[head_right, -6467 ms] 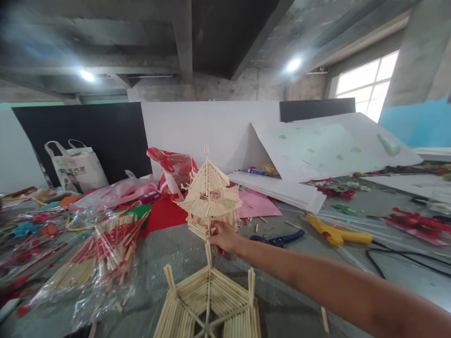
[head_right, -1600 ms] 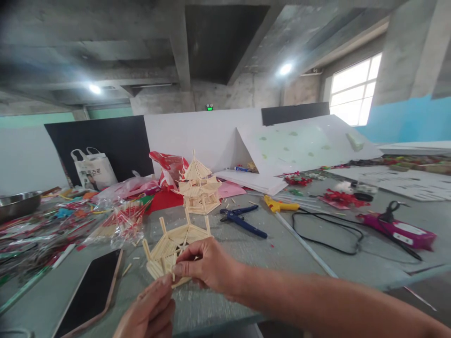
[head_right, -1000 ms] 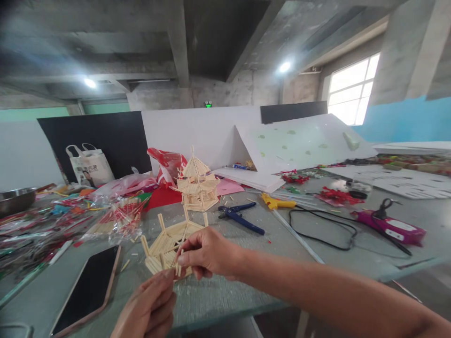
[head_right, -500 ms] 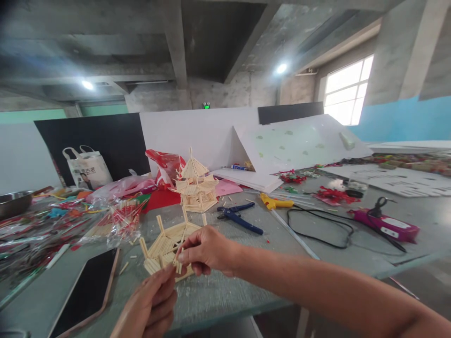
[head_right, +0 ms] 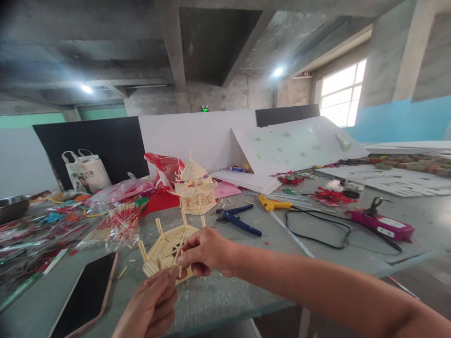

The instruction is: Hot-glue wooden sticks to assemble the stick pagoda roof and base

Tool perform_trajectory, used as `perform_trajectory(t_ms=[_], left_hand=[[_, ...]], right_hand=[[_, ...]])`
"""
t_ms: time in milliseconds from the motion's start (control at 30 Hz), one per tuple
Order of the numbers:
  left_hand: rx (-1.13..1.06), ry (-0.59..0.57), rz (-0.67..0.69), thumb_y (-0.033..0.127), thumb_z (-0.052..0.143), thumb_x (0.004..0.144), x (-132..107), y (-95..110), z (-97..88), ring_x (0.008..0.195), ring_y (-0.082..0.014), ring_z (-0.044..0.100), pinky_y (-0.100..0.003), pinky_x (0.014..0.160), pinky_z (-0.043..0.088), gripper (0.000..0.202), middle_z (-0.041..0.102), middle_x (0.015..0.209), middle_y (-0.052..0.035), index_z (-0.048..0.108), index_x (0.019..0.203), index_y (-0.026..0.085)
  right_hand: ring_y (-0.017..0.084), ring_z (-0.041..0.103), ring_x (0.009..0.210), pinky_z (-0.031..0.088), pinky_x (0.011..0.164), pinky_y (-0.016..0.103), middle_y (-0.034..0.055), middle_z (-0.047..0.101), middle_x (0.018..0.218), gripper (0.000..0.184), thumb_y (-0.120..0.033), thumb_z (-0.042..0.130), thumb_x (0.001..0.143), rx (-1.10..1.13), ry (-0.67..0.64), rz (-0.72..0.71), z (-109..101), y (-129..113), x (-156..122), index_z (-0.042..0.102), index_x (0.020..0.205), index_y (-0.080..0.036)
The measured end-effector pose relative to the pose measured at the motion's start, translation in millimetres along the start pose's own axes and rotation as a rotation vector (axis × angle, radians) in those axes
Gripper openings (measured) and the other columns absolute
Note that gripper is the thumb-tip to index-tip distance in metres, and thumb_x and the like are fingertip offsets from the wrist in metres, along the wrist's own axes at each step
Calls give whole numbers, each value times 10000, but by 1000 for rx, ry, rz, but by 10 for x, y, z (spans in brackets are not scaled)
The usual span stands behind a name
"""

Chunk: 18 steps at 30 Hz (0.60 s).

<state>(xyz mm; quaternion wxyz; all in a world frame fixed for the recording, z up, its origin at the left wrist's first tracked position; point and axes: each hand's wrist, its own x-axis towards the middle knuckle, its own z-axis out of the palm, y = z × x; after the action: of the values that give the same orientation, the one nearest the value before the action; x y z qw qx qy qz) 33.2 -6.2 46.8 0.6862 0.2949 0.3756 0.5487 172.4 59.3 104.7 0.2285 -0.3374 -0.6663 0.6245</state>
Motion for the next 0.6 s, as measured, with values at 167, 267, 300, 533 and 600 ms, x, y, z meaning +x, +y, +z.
perform_trajectory(t_ms=[167,267,300,533,600], left_hand=[[22,-9,0,399,725,603,-9,8,-1,387,9,32,-121,329,45,351,156,458,128,461,582,168],[36,-10,-20,389,725,598,-1,11,-5,374,13,47,-122,332,50,376,157,450,127,421,551,172],[43,-2,-22,386,721,602,1,12,-4,373,13,47,-121,334,48,372,153,451,127,420,551,172],[75,22,-27,400,710,606,0,3,16,373,14,42,-121,332,44,346,167,448,126,457,564,168],[71,24,-28,426,702,610,1,3,27,372,14,34,-123,327,35,334,179,445,126,493,592,166]], right_hand=[[26,430,359,265,300,128,-17,573,535,130,-230,619,644,21,-23,-4,-11,17,9,611,662,-101],[24,432,366,275,309,128,-7,592,563,137,-235,614,651,26,-40,-4,-16,22,6,614,666,-99],[24,433,366,276,309,128,-6,594,565,136,-235,613,648,27,-43,0,-16,21,4,614,664,-99],[25,430,355,271,306,128,-12,587,543,132,-230,602,628,20,-44,13,-21,5,-11,613,668,-104],[24,428,355,266,306,129,-12,586,541,135,-234,603,626,21,-58,7,-25,-2,-15,611,660,-104]])
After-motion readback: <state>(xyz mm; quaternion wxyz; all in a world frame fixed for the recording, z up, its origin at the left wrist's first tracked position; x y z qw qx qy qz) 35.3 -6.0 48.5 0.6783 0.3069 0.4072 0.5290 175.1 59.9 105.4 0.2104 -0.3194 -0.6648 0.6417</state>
